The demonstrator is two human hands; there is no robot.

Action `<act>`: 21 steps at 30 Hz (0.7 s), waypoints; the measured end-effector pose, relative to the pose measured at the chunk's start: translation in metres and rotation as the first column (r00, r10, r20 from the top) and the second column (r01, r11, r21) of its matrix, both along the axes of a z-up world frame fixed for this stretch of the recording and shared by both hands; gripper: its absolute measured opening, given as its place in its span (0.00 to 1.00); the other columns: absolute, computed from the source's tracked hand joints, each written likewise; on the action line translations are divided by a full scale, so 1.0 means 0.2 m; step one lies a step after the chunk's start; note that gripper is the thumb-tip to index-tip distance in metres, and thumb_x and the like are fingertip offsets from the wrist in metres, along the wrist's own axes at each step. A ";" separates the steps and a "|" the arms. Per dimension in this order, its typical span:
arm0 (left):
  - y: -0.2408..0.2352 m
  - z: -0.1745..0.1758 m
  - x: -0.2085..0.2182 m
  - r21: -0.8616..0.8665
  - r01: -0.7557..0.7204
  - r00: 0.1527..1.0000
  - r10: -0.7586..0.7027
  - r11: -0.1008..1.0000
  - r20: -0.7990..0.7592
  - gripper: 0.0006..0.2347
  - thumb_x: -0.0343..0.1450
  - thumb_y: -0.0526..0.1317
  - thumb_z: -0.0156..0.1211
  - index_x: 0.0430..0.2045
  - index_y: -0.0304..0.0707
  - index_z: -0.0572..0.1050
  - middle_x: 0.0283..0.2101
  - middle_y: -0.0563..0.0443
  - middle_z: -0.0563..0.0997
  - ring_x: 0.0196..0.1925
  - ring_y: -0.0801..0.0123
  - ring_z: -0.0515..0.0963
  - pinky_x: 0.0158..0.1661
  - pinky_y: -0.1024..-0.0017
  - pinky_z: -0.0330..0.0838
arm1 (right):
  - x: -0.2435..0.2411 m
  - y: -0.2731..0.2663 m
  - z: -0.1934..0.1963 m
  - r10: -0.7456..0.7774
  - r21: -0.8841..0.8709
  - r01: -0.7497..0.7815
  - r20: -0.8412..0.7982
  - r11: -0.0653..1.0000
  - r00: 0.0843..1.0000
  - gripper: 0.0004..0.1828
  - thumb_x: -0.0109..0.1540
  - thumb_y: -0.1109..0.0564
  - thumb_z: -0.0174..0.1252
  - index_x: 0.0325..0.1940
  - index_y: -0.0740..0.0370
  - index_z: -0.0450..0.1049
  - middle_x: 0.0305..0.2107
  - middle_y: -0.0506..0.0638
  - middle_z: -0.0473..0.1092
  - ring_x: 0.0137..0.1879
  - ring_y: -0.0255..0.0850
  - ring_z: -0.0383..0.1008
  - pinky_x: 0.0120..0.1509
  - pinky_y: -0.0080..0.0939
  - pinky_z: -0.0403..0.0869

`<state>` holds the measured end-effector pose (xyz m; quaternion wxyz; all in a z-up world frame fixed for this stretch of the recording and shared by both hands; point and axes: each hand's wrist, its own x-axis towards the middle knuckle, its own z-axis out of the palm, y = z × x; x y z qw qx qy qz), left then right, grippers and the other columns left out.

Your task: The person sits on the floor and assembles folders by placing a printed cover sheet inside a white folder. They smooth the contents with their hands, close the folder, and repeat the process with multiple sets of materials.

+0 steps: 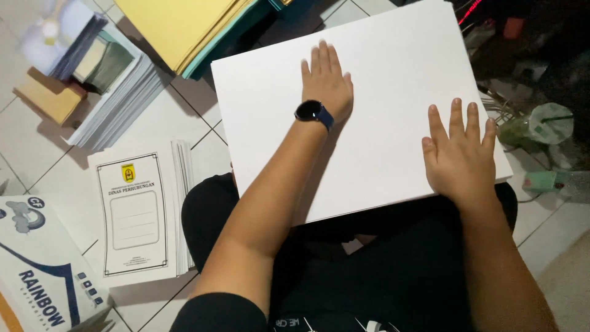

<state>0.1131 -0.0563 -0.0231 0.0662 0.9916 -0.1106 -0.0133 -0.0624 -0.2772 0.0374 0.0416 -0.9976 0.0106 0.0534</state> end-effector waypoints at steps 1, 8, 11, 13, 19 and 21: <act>0.01 0.00 0.08 0.002 0.009 1.000 -0.009 1.000 -0.017 0.29 0.78 0.49 0.34 0.72 0.27 0.45 0.77 0.36 0.44 0.79 0.48 0.44 0.74 0.49 0.39 | 0.00 0.00 -0.01 -0.009 0.002 0.009 -0.017 1.000 1.000 0.35 0.70 0.41 0.28 0.82 0.51 0.45 0.77 0.65 0.41 0.82 0.60 0.33 0.78 0.68 0.34; 0.04 0.11 0.27 0.034 -0.035 0.999 0.036 0.999 -0.013 0.28 0.82 0.51 0.31 0.73 0.30 0.45 0.78 0.40 0.44 0.78 0.52 0.36 0.74 0.47 0.34 | -0.01 0.01 0.01 0.038 0.011 -0.039 0.083 0.999 0.996 0.34 0.71 0.45 0.33 0.81 0.55 0.51 0.76 0.68 0.47 0.81 0.63 0.40 0.77 0.71 0.39; 0.06 0.15 0.17 0.041 -0.023 1.000 0.022 0.999 0.004 0.28 0.83 0.52 0.32 0.74 0.30 0.41 0.78 0.40 0.39 0.79 0.51 0.33 0.74 0.46 0.32 | -0.01 0.01 -0.02 0.061 -0.014 -0.060 0.124 0.998 0.990 0.34 0.71 0.46 0.35 0.81 0.56 0.52 0.76 0.69 0.48 0.81 0.63 0.41 0.76 0.73 0.41; 0.06 0.16 0.01 0.061 -0.031 0.999 0.031 0.998 0.008 0.29 0.83 0.52 0.33 0.75 0.31 0.41 0.79 0.41 0.38 0.79 0.51 0.34 0.74 0.47 0.32 | -0.01 0.00 -0.02 0.085 -0.030 -0.081 0.151 0.996 0.985 0.34 0.71 0.46 0.35 0.81 0.57 0.53 0.76 0.69 0.49 0.81 0.64 0.42 0.76 0.74 0.43; 0.08 0.12 -0.82 -0.140 0.206 0.978 -0.208 0.968 0.001 0.29 0.78 0.50 0.31 0.73 0.30 0.46 0.78 0.39 0.44 0.80 0.49 0.41 0.74 0.44 0.34 | 0.01 0.01 -0.01 0.028 0.014 -0.028 0.032 1.000 0.999 0.35 0.70 0.43 0.29 0.82 0.53 0.46 0.77 0.65 0.41 0.82 0.59 0.33 0.77 0.70 0.34; 0.12 0.03 -1.07 -0.124 0.323 0.943 -0.307 0.938 0.131 0.27 0.79 0.51 0.30 0.73 0.35 0.50 0.78 0.45 0.52 0.80 0.51 0.49 0.73 0.43 0.44 | 0.02 -0.02 -0.07 0.089 0.019 -0.090 0.059 0.996 0.994 0.39 0.68 0.39 0.35 0.81 0.56 0.47 0.77 0.69 0.42 0.82 0.59 0.35 0.79 0.68 0.33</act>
